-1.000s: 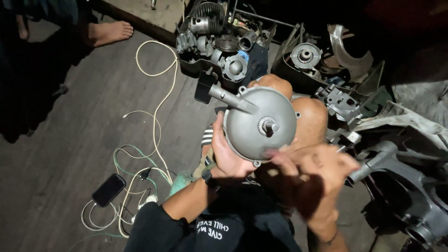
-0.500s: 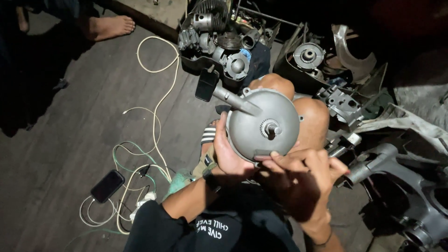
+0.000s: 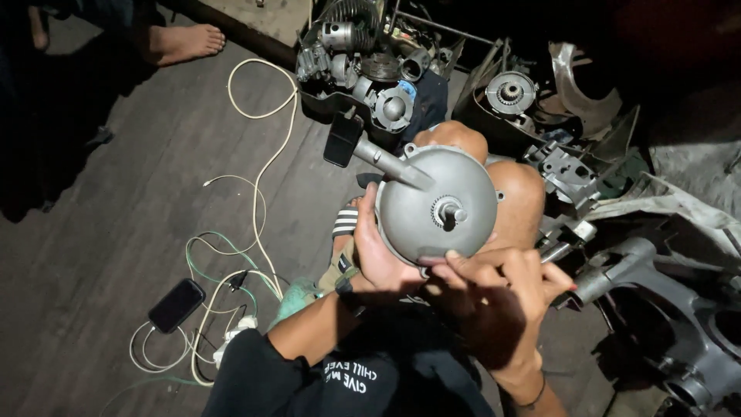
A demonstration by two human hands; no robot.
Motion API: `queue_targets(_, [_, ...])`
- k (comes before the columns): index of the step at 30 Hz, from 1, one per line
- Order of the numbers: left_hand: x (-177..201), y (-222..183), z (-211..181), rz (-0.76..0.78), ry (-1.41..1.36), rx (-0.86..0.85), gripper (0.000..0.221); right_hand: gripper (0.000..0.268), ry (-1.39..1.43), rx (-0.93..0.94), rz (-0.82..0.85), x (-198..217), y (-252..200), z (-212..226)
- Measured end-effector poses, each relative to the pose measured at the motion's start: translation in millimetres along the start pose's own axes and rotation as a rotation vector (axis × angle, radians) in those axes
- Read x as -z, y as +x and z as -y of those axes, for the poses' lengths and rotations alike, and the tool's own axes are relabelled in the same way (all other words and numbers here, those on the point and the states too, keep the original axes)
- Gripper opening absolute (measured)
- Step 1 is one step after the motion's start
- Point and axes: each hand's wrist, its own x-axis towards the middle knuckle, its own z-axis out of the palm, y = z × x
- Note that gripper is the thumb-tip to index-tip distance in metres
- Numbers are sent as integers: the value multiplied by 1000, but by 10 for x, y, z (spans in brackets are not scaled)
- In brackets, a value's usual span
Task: A person is sitting on the floor brushing a circular metal housing part with a small brush to clean it.
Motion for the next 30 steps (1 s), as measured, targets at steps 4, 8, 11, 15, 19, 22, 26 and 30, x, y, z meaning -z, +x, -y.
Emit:
queue_targets(4, [-131, -62, -15, -45, 6, 42, 72, 26, -206, -14, -52, 70, -17, -198])
queue_targets(8, [-142, -56, 9, -39, 18, 13, 71, 27, -137, 29, -77, -21, -68, -151])
queue_targets(11, [-176, -34, -5, -61, 27, 6, 70, 21, -149, -11, -59, 37, -43, -239])
queue_targets(15, [-150, -46, 2, -21, 30, 5, 71, 17, -320, 244, -66, 42, 24, -95])
queue_targets(19, [-136, -36, 13, -15, -4, 17, 71, 22, -113, 101, -77, 2, -20, -248])
queue_targets(22, [-154, -10, -10, -24, 21, -9, 69, 15, -231, -83, -61, 59, 41, -207])
queue_targets(26, [-95, -2, -22, -23, 13, 27, 70, 16, -140, -20, -43, 48, 22, -192])
queue_targets(30, [-76, 17, 28, -53, 7, -27, 67, 27, -215, -53, -69, 62, 9, -245])
